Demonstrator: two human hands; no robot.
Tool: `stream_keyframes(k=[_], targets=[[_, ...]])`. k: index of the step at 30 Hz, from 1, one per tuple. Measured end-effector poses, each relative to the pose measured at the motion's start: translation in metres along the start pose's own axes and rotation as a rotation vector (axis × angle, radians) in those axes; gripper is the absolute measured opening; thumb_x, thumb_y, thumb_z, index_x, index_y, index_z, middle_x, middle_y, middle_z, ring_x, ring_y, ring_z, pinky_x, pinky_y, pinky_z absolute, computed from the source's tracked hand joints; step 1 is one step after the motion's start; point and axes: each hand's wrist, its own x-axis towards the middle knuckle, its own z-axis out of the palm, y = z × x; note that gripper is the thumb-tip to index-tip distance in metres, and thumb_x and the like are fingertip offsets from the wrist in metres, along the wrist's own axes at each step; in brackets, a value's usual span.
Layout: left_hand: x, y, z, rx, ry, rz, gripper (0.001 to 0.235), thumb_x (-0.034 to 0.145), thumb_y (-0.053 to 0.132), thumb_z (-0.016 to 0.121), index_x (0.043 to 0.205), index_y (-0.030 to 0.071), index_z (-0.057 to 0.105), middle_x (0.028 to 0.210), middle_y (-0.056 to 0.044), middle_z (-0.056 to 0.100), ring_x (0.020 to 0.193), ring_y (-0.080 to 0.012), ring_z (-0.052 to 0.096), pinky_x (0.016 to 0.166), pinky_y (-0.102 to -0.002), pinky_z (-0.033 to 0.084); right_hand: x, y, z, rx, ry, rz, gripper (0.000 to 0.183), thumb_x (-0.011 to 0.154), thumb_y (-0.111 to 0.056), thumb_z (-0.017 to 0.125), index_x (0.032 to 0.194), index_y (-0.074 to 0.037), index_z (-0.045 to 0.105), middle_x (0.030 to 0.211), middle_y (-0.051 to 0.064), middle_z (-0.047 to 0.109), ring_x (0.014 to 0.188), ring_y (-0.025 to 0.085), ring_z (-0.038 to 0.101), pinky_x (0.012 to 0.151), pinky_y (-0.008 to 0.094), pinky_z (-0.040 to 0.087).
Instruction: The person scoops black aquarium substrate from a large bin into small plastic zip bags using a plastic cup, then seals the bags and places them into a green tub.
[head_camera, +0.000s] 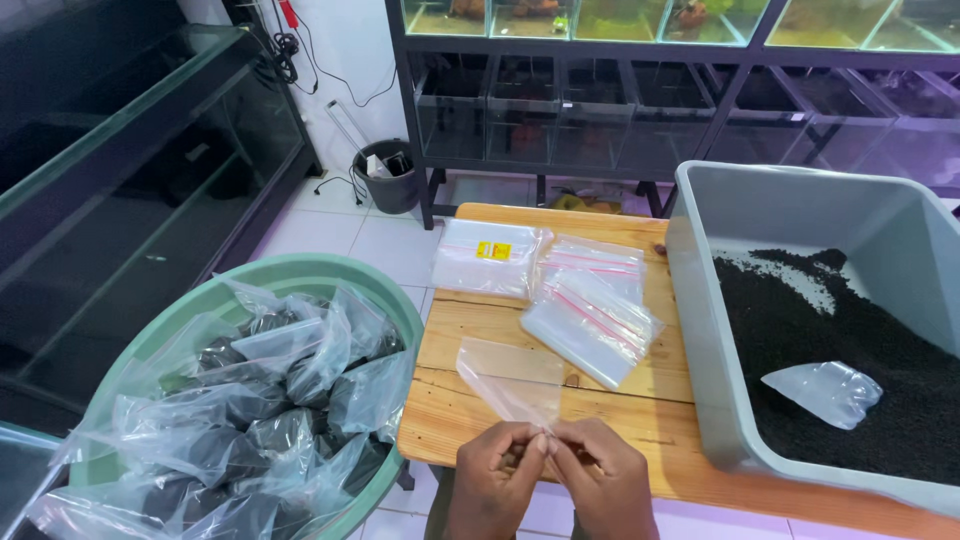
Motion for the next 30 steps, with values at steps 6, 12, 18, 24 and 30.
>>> stream_keyframes(k=[6, 12, 18, 24, 30], targets=[[0.004, 0.004, -0.028, 0.31, 0.179, -0.127, 0.008, 0.083, 0.022, 0.077, 0.084, 0.017, 0.082, 0.074, 0.001, 0.084, 0.063, -0.0125, 0.079, 0.06, -0.029, 0.069, 0.02, -0.012, -0.032, -0.343, 0.325, 0.06, 0.01, 0.092, -0.01, 0.079, 0.099, -0.009, 0.086, 0.092, 0.004, 0.083, 0.077, 0.016, 0.074, 0.079, 0.03, 0.059], [0.012, 0.025, -0.026, 0.447, 0.105, 0.105, 0.054, 0.086, 0.027, 0.083, 0.135, 0.011, 0.065, 0.119, -0.006, 0.074, 0.096, -0.0176, 0.077, 0.076, -0.034, 0.07, 0.03, -0.068, -0.034, -0.411, 0.107, -0.292, 0.011, 0.091, -0.006, 0.076, 0.098, -0.01, 0.083, 0.092, 0.003, 0.081, 0.073, 0.013, 0.075, 0.07, 0.026, 0.067], [0.059, 0.094, -0.025, 0.592, 0.125, 0.616, 0.021, 0.108, 0.005, 0.065, 0.13, 0.003, 0.066, 0.106, -0.012, 0.071, 0.095, -0.0301, 0.073, 0.08, -0.042, 0.059, 0.053, -0.077, -0.064, -0.619, 0.055, -0.592, 0.006, 0.1, -0.013, 0.075, 0.105, -0.012, 0.079, 0.1, 0.001, 0.081, 0.088, 0.019, 0.078, 0.078, 0.033, 0.059], [0.082, 0.128, -0.026, 0.675, -0.242, 0.563, 0.048, 0.101, 0.001, 0.063, 0.147, 0.011, 0.058, 0.133, -0.016, 0.061, 0.088, -0.047, 0.07, 0.068, -0.059, 0.057, 0.084, -0.096, -0.101, -0.729, 0.026, -0.646, 0.015, 0.106, -0.001, 0.063, 0.096, -0.012, 0.06, 0.099, 0.001, 0.07, 0.086, 0.019, 0.071, 0.068, 0.036, 0.053], [0.116, 0.149, 0.009, 0.804, -0.275, 0.719, 0.031, 0.094, 0.002, 0.062, 0.124, 0.01, 0.062, 0.106, -0.015, 0.062, 0.069, -0.0457, 0.065, 0.041, -0.058, 0.049, 0.112, -0.119, -0.125, -0.978, -0.163, -0.606, 0.052, 0.087, -0.002, 0.066, 0.128, -0.033, 0.071, 0.146, 0.011, 0.064, 0.112, 0.039, 0.074, 0.059, 0.058, 0.061]])
